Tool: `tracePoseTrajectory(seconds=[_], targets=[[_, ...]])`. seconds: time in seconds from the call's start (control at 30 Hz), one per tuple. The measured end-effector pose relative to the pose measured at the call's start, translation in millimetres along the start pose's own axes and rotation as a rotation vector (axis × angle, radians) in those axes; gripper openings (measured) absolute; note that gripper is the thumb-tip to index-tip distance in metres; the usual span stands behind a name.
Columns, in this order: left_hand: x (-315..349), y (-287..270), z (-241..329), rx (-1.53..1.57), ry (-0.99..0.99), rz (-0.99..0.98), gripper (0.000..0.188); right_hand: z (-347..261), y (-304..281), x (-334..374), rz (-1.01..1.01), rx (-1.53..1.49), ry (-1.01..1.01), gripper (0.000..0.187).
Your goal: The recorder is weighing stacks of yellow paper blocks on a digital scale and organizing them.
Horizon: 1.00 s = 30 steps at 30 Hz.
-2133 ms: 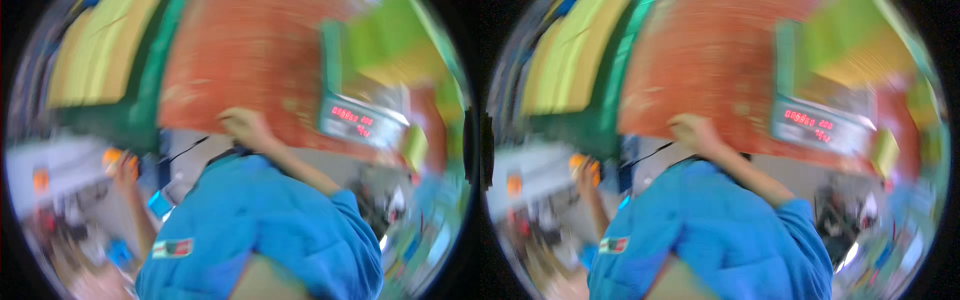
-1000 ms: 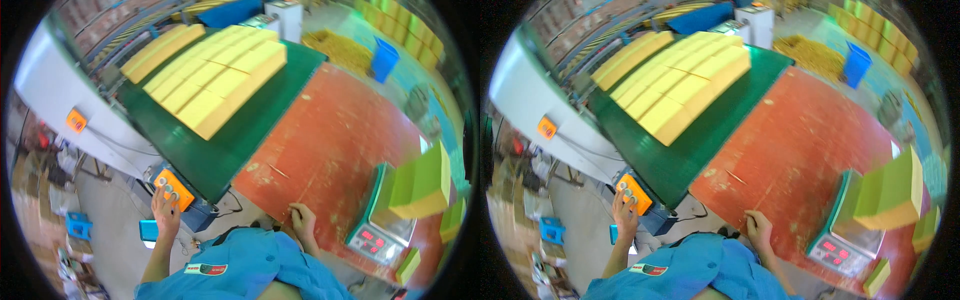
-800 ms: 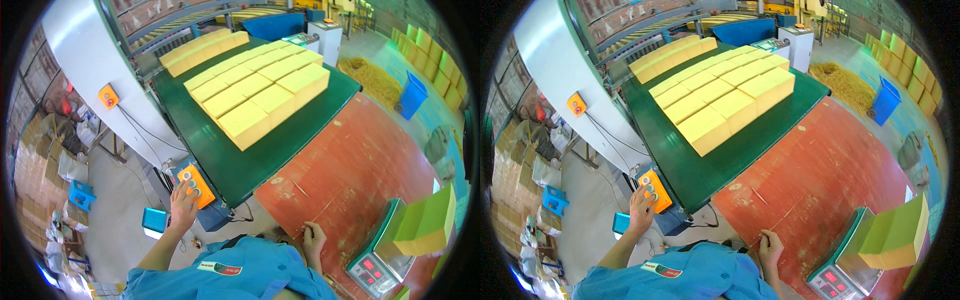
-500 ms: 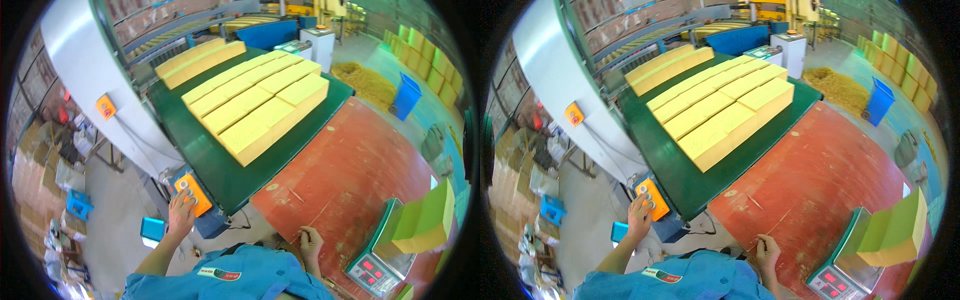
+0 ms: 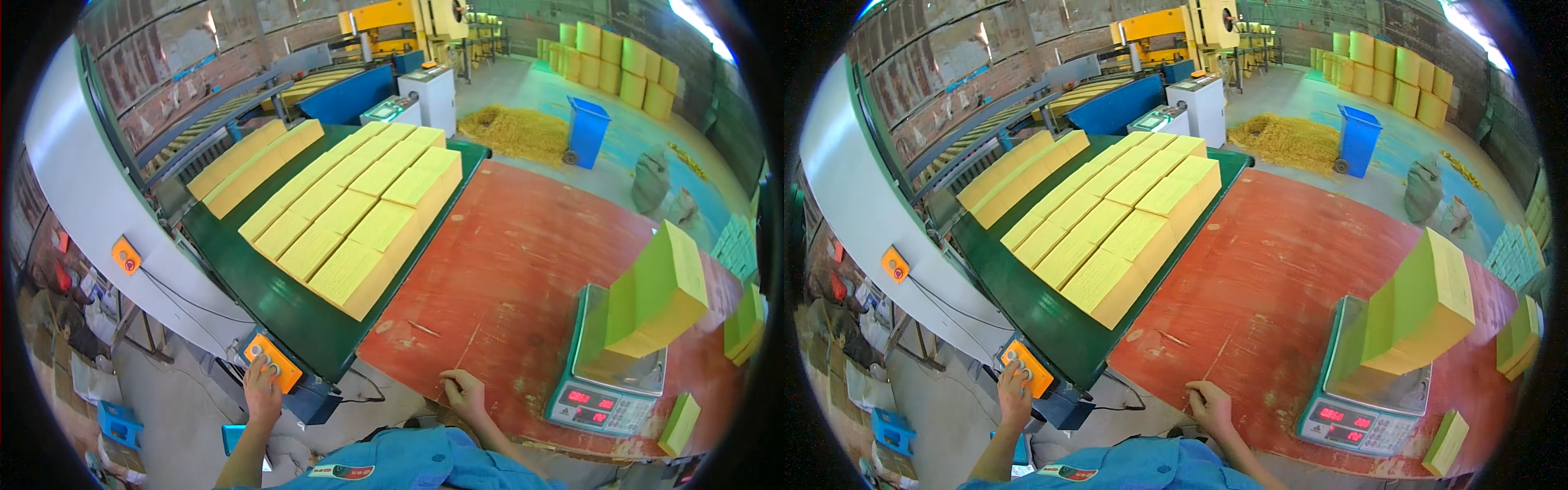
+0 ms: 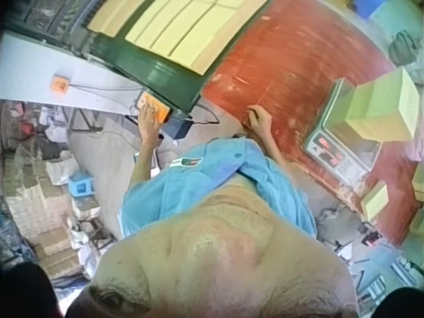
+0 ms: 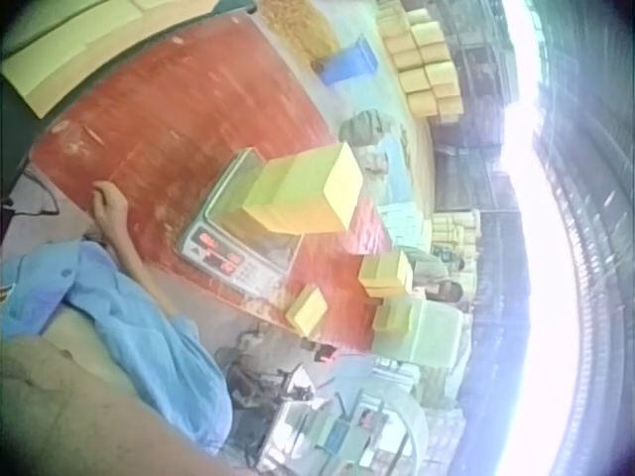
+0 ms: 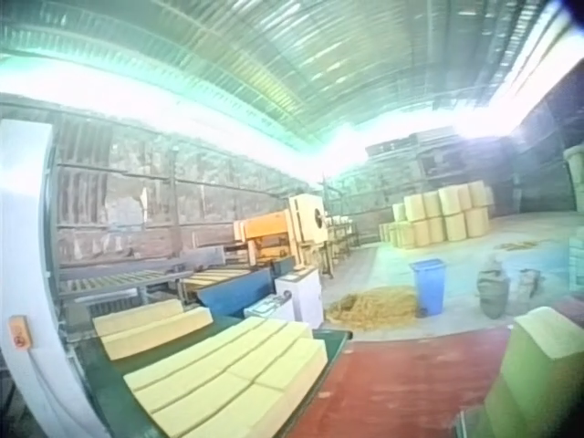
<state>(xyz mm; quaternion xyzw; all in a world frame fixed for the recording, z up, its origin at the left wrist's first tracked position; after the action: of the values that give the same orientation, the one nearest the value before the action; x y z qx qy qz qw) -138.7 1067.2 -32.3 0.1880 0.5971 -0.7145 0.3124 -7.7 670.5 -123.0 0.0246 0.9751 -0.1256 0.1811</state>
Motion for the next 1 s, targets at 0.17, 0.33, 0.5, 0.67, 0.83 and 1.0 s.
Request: tracePoseTrajectory(seconds=[0.17,0.33,0.5,0.67,0.83,1.0], targets=[[-1,3,-3,-0.007,0.018,-0.019,0.026,-4,-12,-2,-0.121,-0.265,0.197,0.014],[-1,8,-13,-0.028,0.039,-0.098,0.028,-2,-33,28,-0.274,-0.388,0.356,0.016],[0,13,-22,-0.089,0.006,-0.108,0.028,-6,-69,55,-0.376,-0.276,0.234,0.017],[-4,22,-31,-0.076,-0.011,-0.108,0.028,-3,-94,66,-0.356,-0.268,0.304,0.017],[0,15,-43,-0.118,0.037,-0.139,0.026,-6,-102,75,-0.215,-0.214,0.180,0.019],[-4,10,-36,-0.066,-0.025,-0.199,0.024,-11,-104,76,-0.180,-0.209,0.239,0.017]])
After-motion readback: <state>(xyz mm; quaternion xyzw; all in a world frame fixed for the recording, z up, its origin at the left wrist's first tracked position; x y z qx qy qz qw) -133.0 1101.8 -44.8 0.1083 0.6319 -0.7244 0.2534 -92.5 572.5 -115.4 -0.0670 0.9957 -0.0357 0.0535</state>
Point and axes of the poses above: each hand's wrist, its own x-axis away from the middle knuckle, its own y-axis out of the palm, z = x × y, the point moved 1 cm from there along -x, towards the middle knuckle, and after that the axes turned 8 degrees about z, right-handed, at the moved point
